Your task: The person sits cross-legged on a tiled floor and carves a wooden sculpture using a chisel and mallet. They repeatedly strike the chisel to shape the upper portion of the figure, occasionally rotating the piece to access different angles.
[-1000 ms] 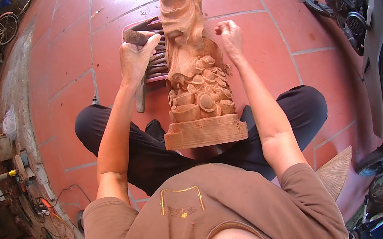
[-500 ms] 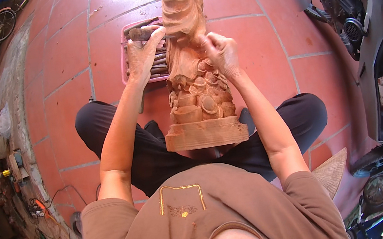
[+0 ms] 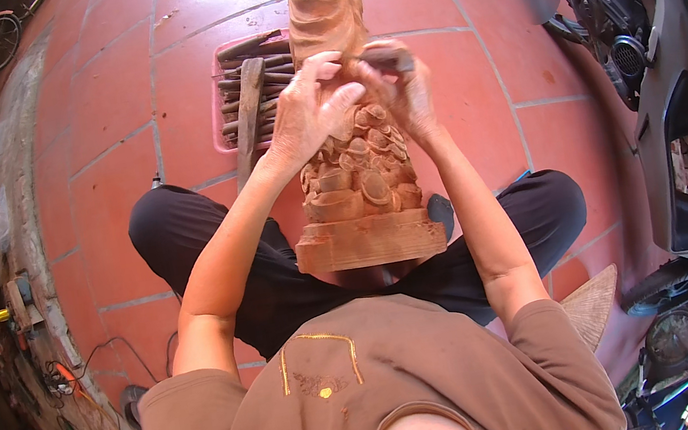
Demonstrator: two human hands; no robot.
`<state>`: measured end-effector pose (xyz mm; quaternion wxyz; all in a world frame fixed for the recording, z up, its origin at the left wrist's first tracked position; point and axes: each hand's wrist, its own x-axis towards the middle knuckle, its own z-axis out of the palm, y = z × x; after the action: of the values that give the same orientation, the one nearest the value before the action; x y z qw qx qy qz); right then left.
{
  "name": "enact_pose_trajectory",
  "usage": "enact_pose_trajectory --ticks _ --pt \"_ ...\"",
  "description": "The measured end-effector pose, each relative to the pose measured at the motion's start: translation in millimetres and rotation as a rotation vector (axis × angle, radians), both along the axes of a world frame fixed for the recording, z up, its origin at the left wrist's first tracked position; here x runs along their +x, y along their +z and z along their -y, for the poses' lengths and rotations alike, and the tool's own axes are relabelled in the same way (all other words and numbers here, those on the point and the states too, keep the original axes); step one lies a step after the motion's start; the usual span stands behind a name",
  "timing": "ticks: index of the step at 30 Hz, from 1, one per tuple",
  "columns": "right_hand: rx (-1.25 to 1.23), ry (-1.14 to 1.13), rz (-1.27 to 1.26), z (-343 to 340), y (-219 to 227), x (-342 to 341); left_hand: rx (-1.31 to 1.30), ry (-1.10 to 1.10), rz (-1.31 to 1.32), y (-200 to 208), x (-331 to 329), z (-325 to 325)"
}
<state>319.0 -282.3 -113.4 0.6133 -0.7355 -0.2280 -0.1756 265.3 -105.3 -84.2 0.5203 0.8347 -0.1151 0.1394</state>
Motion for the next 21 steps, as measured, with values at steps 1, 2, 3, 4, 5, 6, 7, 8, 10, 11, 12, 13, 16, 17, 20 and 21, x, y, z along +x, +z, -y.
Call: enact_pose_trajectory --ticks 1,2,3,4,5,6,7,8,10,11,12,13,16,17,20,21 --pt "0.005 -0.05 -0.15 3.2 11.3 2.4 -0.021 0.069 -0.069 -7.4 2.8 -6.6" --pt "0.015 -0.067 -0.13 11.3 10.8 8.0 -0.047 0.13 -0.137 -16.6 6.8 -11.5" --pt "0.025 -0.084 -0.109 18.7 7.9 18.8 -0.038 0.148 -0.122 -35.3 13.2 -19.6" --pt "0.03 -0.109 -0.092 24.7 2.5 28.5 0.064 0.178 -0.09 -48.5 15.6 -20.8" --pt "0.316 -0.068 -0.25 23.5 -6.0 36.7 0.166 0.212 -0.052 -57.6 17.6 -20.9" --pt "0.314 -0.058 -0.296 27.2 -12.5 44.1 0.268 0.247 -0.015 -66.9 19.5 -19.5" --pt "0.317 -0.042 -0.345 25.0 -13.4 48.1 0.247 0.225 -0.02 -72.3 19.8 -18.2" --pt "0.319 -0.026 -0.393 22.7 -14.2 52.2 0.245 0.212 -0.038 -77.8 19.3 -16.1" --pt "0.277 -0.047 -0.398 17.2 -19.9 63.4 0.238 0.177 -0.074 -87.0 14.5 -3.2" --pt "0.21 -0.077 -0.39 16.6 -24.1 72.0 0.221 0.188 -0.107 -87.7 11.4 4.6" --pt "0.144 -0.107 -0.382 17.6 -29.0 77.6 0.21 0.19 -0.133 -87.4 10.0 8.1" --pt "0.068 -0.128 -0.316 13.2 -27.4 78.2 0.2 0.199 -0.159 -84.1 9.5 8.7" --pt "-0.151 -0.141 -0.2 4.9 -26.3 86.9 0.203 0.211 -0.151 -79.5 9.2 10.6" --pt "-0.193 -0.174 -0.203 2.9 -25.3 87.0 0.209 0.213 -0.133 -78.1 9.1 10.8" --pt "-0.361 -0.131 -0.212 4.6 -18.0 83.5 0.213 0.227 -0.18 -69.0 5.6 11.0" --pt "-0.351 -0.091 -0.243 7.5 -14.8 80.8 0.219 0.232 -0.17 -71.1 5.8 10.9"
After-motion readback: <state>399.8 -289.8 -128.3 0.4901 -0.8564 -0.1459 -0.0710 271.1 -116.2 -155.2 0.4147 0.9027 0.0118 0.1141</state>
